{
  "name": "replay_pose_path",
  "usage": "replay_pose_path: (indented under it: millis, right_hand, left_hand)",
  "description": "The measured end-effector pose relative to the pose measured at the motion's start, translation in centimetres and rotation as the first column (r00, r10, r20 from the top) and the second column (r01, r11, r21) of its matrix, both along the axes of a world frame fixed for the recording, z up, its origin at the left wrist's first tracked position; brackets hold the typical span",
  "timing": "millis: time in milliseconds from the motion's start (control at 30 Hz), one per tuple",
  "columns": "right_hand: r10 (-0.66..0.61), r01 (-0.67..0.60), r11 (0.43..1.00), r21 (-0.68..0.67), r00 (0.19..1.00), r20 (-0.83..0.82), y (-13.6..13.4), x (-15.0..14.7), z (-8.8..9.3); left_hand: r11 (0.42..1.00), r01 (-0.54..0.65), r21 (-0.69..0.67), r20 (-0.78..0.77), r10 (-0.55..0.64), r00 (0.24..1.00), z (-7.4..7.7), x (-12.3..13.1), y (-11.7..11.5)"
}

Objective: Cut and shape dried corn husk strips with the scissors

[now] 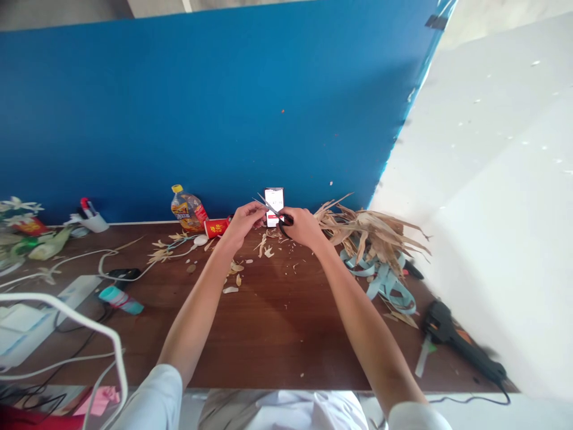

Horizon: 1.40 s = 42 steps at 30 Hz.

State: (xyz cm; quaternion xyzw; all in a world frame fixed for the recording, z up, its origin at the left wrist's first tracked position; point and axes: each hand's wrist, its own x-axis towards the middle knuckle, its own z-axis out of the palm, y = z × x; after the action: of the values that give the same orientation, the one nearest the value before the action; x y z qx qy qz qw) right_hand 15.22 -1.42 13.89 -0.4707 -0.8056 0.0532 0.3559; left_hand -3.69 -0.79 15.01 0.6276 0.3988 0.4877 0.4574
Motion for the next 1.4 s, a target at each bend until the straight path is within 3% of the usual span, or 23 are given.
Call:
replay_pose_path:
  millis: [500, 900, 1267, 1400]
  right_hand:
    - [-0.028, 0.028, 1.000, 0.002, 0.999, 0.039, -0.2, 0.0, 0.2]
    - [-0.015, 0.015, 1.000, -0.004, 0.999, 0.037, -0.2, -0.1, 0.2]
    - [-0.003, 0.003, 1.000, -0.020, 1.000, 0.002, -0.2, 0.0, 0.2]
    - [-0.006, 0.007, 1.000, -0.022, 1.000, 0.005, -0.2, 0.0, 0.2]
  left_hand:
    - [0.999, 0.027, -0.032, -0.006, -0.027, 1.000, 0.2, 0.1, -0.1]
    - [0.997, 0.049, -0.063, 0.090, -0.044, 0.995, -0.2, 0.5, -0.1]
    - [0.992, -0.041, 0.118, -0.019, 0.043, 0.999, -0.3, 1.1, -0.4]
    - [0.995, -0.025, 0.096, 0.008, 0.024, 1.000, -0.4, 1.0, -0.2]
